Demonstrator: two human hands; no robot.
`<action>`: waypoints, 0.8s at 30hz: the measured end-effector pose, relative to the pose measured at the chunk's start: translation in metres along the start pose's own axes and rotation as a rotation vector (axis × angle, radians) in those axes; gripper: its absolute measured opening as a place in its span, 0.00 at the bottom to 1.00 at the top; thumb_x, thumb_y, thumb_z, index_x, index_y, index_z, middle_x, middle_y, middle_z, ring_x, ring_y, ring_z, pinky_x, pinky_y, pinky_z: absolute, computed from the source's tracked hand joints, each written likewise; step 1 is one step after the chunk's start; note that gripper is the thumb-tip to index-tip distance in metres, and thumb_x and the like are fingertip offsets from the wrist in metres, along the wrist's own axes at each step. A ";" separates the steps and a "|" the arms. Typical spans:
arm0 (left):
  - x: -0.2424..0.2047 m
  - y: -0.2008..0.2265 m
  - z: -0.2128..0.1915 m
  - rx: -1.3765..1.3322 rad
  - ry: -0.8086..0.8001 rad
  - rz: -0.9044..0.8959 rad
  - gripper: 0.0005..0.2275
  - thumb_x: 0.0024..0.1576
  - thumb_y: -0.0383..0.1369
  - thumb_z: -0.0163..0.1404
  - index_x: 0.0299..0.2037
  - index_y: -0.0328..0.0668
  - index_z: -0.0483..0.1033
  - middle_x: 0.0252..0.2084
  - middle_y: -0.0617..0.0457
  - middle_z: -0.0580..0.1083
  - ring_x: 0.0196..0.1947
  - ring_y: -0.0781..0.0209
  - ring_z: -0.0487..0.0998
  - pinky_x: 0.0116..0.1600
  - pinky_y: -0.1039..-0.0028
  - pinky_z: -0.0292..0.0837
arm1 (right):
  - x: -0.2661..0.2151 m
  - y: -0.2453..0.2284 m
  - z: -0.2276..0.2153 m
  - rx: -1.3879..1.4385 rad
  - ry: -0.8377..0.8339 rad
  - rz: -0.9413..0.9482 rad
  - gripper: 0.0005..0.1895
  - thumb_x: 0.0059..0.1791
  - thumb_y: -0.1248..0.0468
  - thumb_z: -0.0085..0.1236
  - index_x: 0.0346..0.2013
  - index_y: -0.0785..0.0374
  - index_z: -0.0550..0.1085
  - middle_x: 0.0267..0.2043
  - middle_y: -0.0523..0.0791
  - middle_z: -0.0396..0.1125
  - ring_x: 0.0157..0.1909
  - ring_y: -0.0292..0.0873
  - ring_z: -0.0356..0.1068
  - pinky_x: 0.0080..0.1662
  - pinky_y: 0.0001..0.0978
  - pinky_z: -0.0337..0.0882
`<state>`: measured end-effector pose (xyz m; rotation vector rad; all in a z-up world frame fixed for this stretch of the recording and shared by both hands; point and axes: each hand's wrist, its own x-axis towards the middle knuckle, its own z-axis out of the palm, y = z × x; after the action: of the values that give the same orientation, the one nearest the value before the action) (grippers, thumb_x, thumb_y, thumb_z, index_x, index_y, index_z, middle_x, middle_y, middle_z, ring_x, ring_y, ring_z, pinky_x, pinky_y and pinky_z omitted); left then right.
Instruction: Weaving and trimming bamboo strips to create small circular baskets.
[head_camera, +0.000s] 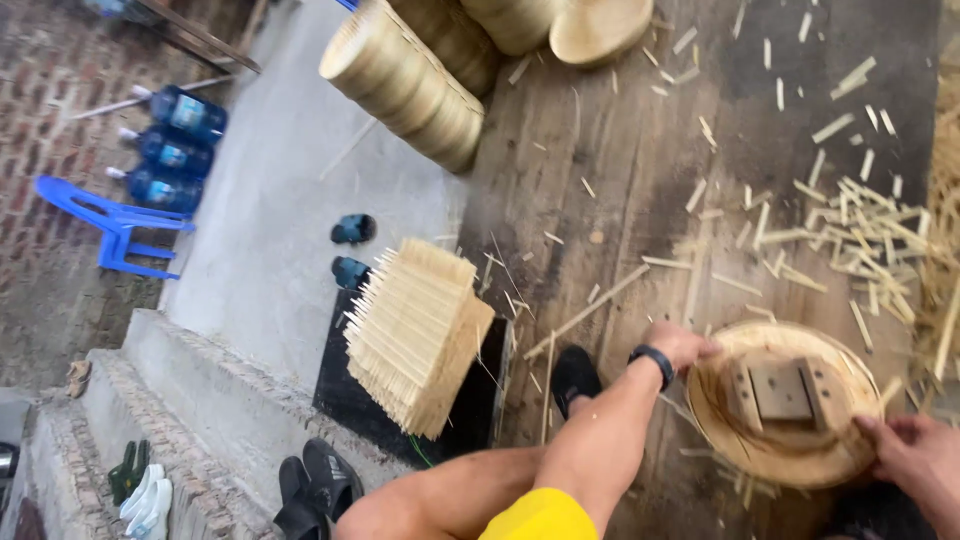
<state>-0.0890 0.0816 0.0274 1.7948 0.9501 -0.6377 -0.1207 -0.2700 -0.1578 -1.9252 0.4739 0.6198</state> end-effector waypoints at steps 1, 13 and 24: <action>-0.007 0.011 -0.001 0.178 0.089 -0.003 0.26 0.46 0.45 0.68 0.43 0.25 0.81 0.47 0.36 0.80 0.44 0.48 0.81 0.50 0.66 0.76 | -0.020 -0.025 -0.006 -0.038 0.012 -0.032 0.26 0.51 0.53 0.69 0.41 0.80 0.77 0.28 0.57 0.74 0.25 0.49 0.73 0.29 0.42 0.74; -0.069 -0.074 0.048 -1.084 -0.552 -0.106 0.15 0.64 0.35 0.47 0.58 0.36 0.72 0.54 0.46 0.78 0.54 0.50 0.79 0.56 0.57 0.77 | -0.129 -0.151 -0.051 0.535 -0.359 0.254 0.26 0.51 0.56 0.60 0.51 0.79 0.73 0.47 0.54 0.74 0.45 0.47 0.76 0.41 0.36 0.81; -0.069 -0.091 0.088 -0.951 -0.198 -0.134 0.13 0.62 0.30 0.51 0.55 0.34 0.71 0.51 0.41 0.77 0.46 0.44 0.81 0.47 0.49 0.80 | -0.126 -0.155 -0.029 0.099 -0.141 0.262 0.22 0.57 0.54 0.56 0.44 0.75 0.79 0.36 0.59 0.75 0.30 0.50 0.74 0.31 0.41 0.73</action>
<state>-0.2041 -0.0014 -0.0007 0.8174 1.0035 -0.3325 -0.1252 -0.2270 0.0392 -1.7264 0.6605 0.8785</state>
